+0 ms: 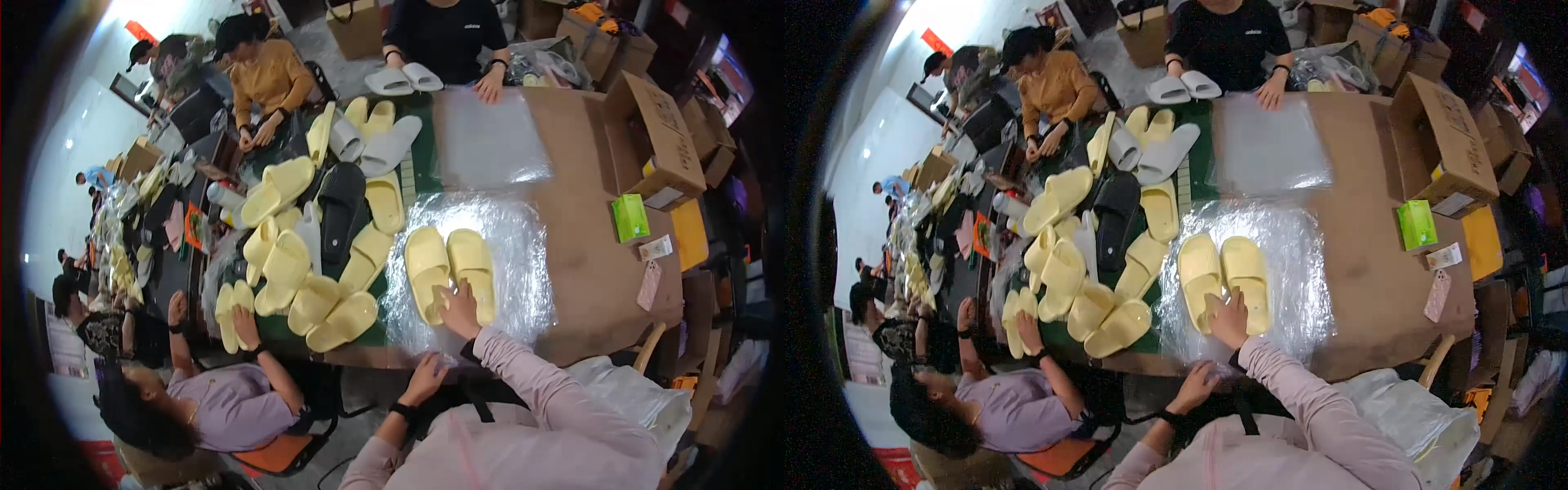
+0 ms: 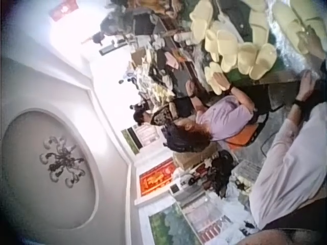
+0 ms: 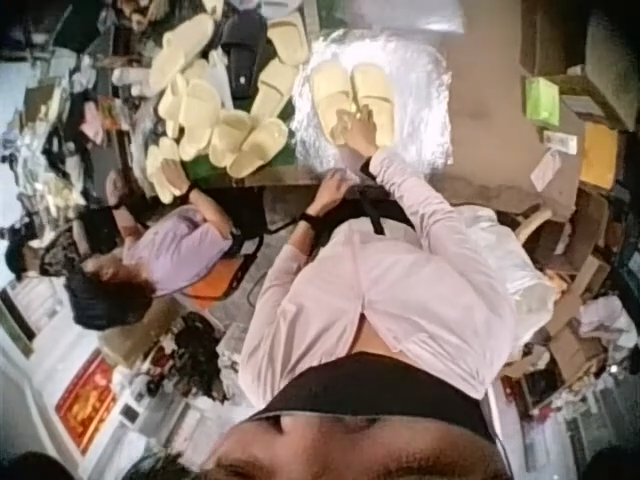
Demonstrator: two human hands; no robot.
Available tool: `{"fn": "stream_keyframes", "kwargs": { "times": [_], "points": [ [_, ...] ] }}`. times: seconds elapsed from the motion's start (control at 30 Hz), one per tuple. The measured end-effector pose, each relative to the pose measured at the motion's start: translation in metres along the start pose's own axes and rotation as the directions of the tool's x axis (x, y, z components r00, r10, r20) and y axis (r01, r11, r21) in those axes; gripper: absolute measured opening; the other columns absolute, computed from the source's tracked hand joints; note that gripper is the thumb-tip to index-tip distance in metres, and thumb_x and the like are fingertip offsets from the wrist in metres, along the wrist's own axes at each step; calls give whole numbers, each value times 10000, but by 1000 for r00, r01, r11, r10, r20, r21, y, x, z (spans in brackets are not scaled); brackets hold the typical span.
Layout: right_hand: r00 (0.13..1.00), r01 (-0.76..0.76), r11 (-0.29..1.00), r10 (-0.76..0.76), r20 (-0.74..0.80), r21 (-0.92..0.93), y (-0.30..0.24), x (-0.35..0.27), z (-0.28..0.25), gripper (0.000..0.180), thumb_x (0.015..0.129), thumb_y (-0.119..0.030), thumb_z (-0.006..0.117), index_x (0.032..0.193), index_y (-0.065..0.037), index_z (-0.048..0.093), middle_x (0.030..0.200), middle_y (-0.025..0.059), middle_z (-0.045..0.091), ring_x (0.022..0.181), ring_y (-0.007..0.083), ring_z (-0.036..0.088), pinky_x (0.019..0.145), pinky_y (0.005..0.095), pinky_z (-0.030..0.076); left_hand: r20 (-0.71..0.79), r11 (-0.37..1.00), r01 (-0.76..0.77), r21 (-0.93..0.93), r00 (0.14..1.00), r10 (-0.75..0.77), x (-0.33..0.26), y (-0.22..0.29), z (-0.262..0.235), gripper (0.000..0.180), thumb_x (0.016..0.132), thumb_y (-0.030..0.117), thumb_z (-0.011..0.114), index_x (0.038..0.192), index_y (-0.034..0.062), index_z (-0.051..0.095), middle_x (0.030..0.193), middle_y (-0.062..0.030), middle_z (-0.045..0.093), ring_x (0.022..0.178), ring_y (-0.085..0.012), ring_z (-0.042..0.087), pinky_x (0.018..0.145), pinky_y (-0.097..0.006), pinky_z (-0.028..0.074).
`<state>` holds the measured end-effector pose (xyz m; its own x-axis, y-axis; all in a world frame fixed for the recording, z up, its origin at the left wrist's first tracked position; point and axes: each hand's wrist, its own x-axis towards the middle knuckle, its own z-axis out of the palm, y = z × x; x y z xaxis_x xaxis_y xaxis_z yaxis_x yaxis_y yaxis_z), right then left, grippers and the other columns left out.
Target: Packing yellow foam sandals into clear plastic bags and placing them into a white bulk bag.
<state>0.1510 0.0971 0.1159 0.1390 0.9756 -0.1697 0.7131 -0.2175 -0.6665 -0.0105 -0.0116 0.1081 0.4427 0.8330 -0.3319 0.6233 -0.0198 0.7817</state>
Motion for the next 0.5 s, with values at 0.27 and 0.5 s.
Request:
{"fn": "stream_keyframes", "kwargs": {
  "times": [0.27, 0.5],
  "points": [
    [999, -29, 991, 27, 16, 129, 1, 1, 12, 545, 749, -301, 530, 1277, -179, 476, 1379, 341, 216, 1293, 485, 203, 1006, 576, 227, -45, 960, -194, 204, 977, 207, -5, -32, 25, 399, 822, 177, 533, 1141, -58, 491, 979, -247, 546, 874, -415, 500, 794, -469, 414],
    [988, 41, 997, -30, -150, 71, 8, 10, 15, 467, 723, -236, 578, 1189, -199, 557, 1211, 278, 388, 1138, 428, 367, 894, 484, 350, -124, 992, -16, 126, 992, 32, 15, -57, 28, 518, 695, 129, 578, 1192, 1, 506, 844, -227, 536, 799, -386, 488, 721, -465, 385]
  ]
}}
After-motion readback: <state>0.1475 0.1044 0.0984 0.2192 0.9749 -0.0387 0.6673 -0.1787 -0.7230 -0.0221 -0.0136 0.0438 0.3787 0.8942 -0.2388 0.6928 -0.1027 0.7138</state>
